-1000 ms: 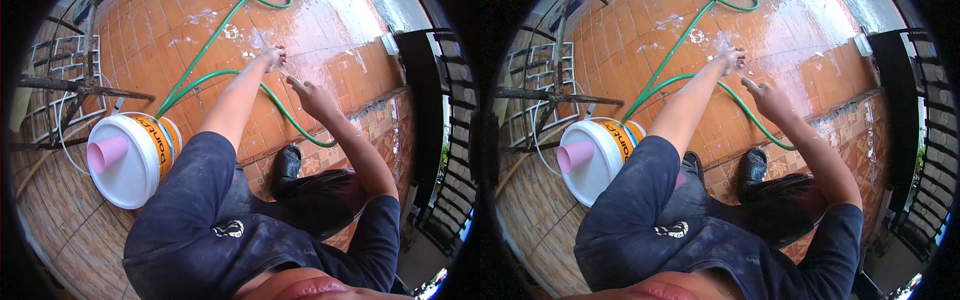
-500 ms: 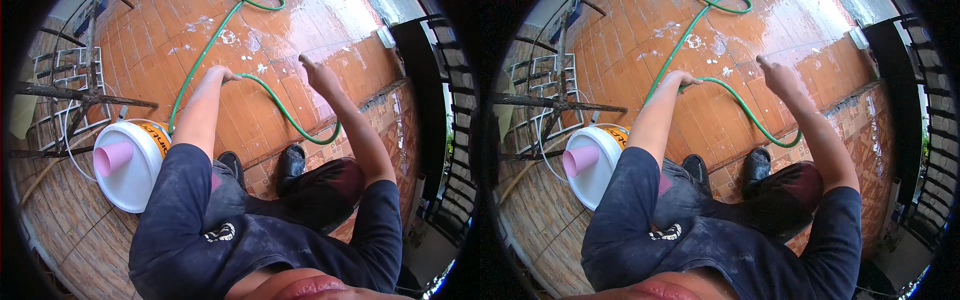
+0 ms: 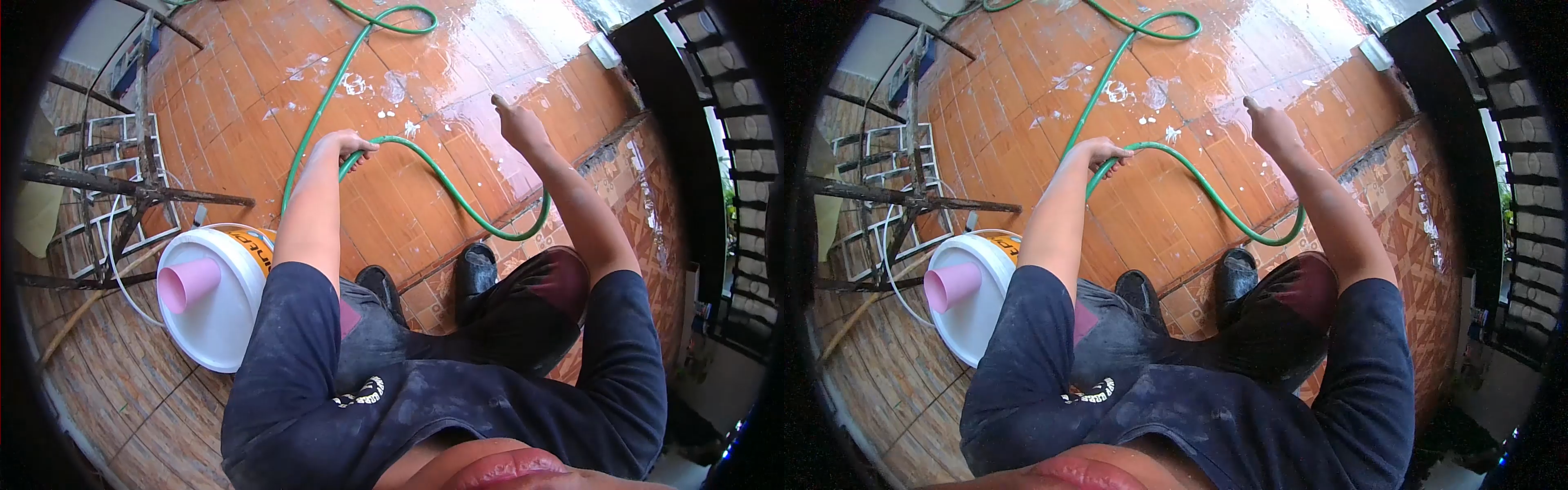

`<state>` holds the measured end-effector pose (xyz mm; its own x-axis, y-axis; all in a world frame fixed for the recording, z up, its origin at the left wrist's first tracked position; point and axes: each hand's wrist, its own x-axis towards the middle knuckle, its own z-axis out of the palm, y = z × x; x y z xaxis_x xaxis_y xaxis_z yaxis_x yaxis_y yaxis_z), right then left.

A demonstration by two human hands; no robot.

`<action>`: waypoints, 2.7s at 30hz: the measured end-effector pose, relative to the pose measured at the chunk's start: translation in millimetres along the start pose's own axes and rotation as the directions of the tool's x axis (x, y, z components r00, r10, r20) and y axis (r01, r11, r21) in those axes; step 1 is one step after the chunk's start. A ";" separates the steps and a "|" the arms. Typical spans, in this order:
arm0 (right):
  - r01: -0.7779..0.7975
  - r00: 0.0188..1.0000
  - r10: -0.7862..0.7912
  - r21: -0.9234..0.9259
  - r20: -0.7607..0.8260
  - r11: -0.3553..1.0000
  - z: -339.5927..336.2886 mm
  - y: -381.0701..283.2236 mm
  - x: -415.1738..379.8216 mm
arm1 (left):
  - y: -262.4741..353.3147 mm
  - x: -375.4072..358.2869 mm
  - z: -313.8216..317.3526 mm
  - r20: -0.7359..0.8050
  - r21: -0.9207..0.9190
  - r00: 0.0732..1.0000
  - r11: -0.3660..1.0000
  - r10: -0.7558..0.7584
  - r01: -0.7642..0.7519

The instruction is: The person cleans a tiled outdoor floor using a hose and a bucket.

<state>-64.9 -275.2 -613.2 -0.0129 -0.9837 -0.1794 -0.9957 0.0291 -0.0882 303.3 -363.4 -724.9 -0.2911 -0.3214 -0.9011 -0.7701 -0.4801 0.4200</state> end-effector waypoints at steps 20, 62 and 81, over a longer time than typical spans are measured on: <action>0.168 0.967 -0.137 0.130 -0.217 0.977 -38.6 15.4 -63.2 | -193.9 102.9 -47.9 -0.901 0.182 0.417 0.976 0.119 0.116; 0.563 0.813 -0.479 0.235 -0.332 0.792 -13.5 -75.3 28.1 | 52.4 -432.6 -71.0 -0.742 0.553 -0.651 0.693 0.158 -0.463; 0.215 0.958 -0.178 0.154 -0.225 0.964 -55.0 -85.0 -34.9 | 145.5 -356.1 -8.6 -0.850 0.522 -0.315 0.597 0.422 -0.610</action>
<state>15.1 -253.1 -545.5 0.1443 -0.9874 0.0644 -0.9488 -0.1566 -0.2744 299.8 -325.8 -342.1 0.2496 -0.7951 0.5527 -0.5783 0.3353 0.7437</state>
